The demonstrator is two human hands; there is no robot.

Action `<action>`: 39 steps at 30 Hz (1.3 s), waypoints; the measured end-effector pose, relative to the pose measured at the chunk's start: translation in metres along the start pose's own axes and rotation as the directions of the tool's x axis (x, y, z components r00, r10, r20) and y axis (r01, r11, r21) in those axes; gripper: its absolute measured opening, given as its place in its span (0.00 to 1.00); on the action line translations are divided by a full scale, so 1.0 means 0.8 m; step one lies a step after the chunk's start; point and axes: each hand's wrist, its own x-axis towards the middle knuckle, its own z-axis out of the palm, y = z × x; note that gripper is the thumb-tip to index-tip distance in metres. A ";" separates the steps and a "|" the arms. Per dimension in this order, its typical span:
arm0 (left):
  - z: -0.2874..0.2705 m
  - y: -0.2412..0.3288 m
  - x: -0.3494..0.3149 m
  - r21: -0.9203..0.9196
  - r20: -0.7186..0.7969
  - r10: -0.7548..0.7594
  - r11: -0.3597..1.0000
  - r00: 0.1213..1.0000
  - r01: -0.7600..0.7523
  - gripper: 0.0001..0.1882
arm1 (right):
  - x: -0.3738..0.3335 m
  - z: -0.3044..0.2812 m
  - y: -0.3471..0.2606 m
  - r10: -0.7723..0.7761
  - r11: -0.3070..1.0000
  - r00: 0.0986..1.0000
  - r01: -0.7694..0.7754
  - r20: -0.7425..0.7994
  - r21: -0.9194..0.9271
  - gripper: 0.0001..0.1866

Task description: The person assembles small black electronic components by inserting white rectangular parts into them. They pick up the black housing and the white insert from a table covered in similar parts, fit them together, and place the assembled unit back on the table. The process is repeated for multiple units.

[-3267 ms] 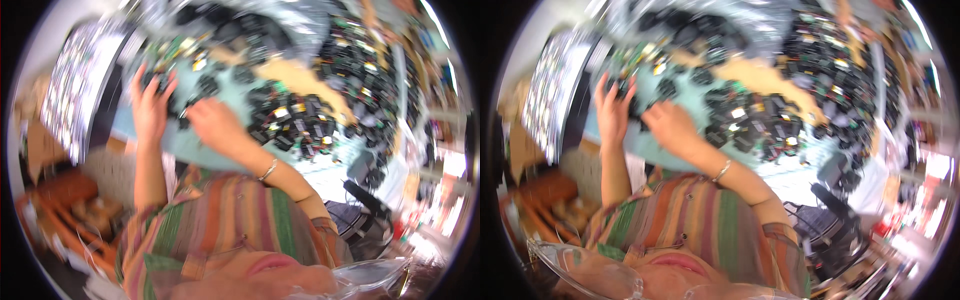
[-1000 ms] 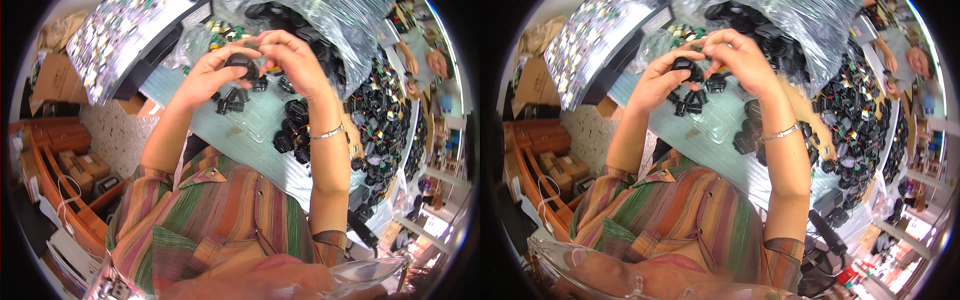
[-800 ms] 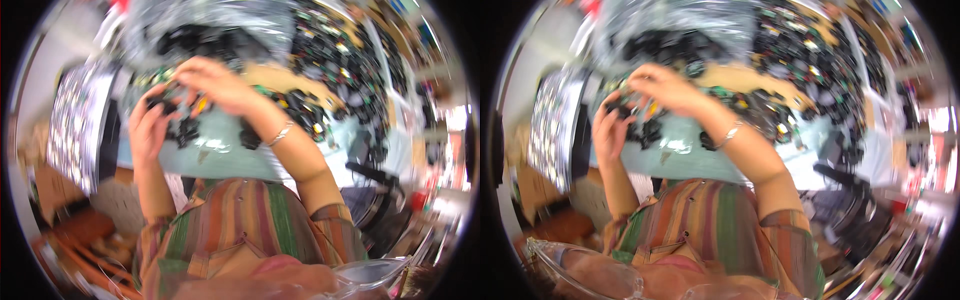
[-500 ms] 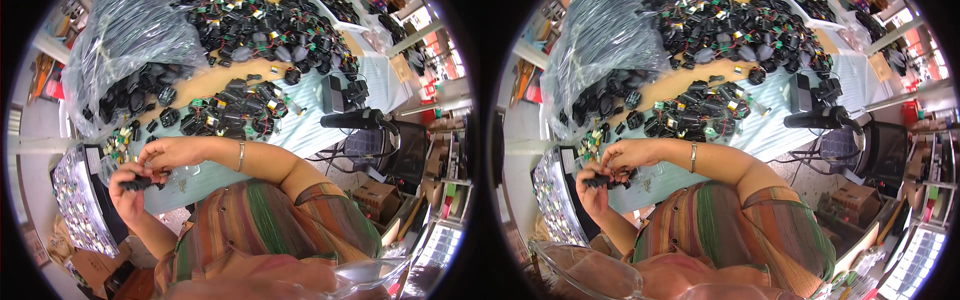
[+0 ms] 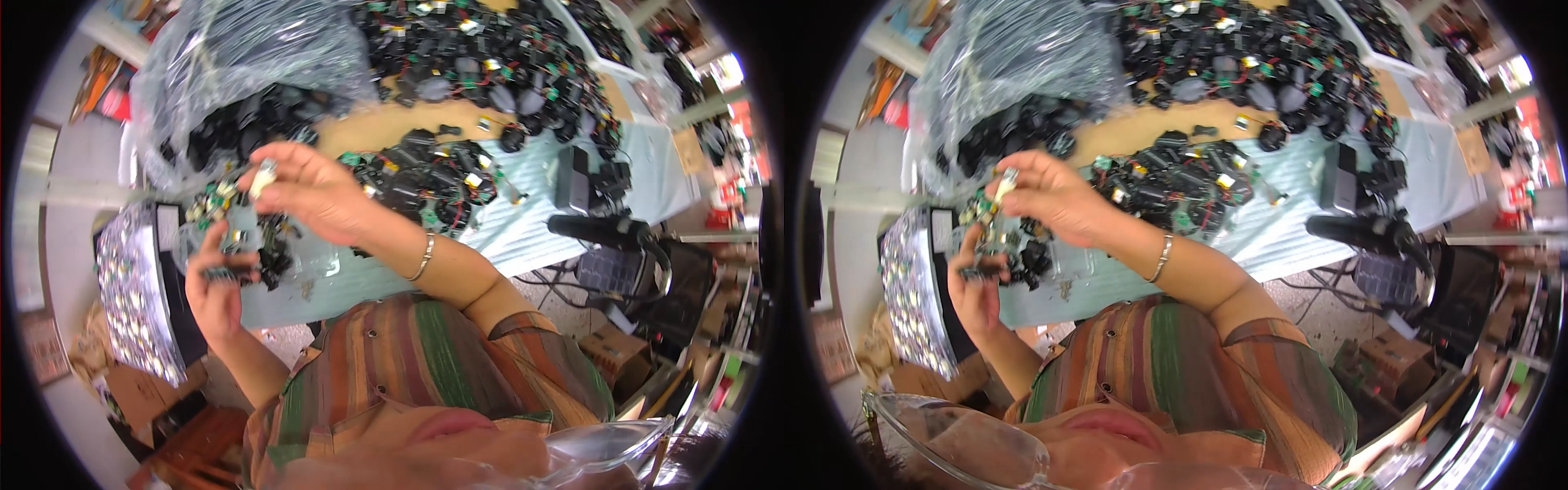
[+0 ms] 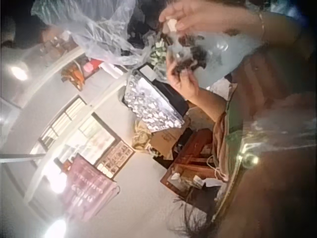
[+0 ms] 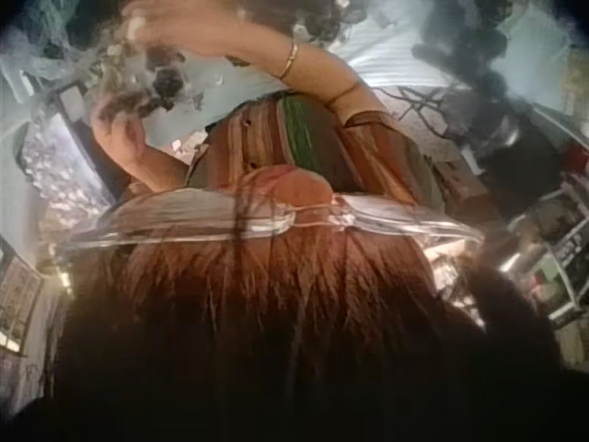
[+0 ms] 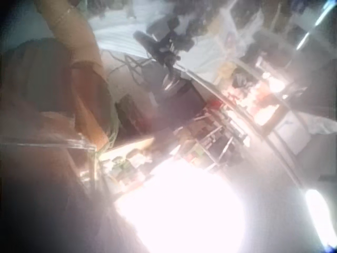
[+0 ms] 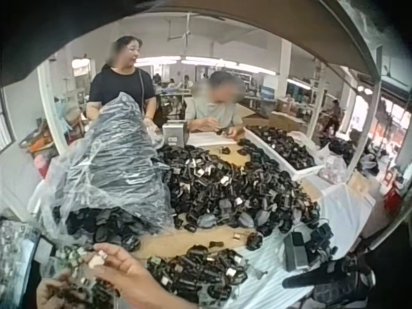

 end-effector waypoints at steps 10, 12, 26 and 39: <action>0.070 -0.018 0.065 -0.261 -0.355 -0.013 0.961 0.935 -0.086 0.25 | -0.001 -0.001 0.007 -0.384 0.342 0.901 0.343 0.203 -0.875 0.27; 0.079 -0.026 0.068 -0.312 -0.331 -0.040 0.948 0.943 -0.069 0.25 | -0.004 0.007 0.009 -0.401 0.235 0.887 0.341 0.229 -0.910 0.25; 0.108 -0.058 0.051 -0.308 -0.348 -0.038 0.948 0.937 -0.077 0.22 | -0.002 0.002 0.022 -0.416 -0.286 0.745 0.436 0.521 -0.853 0.21; 0.077 -0.062 0.048 -0.113 -0.393 0.035 0.990 0.919 -0.086 0.22 | -0.006 -0.002 0.031 -0.357 -0.223 0.785 0.456 0.507 -0.862 0.24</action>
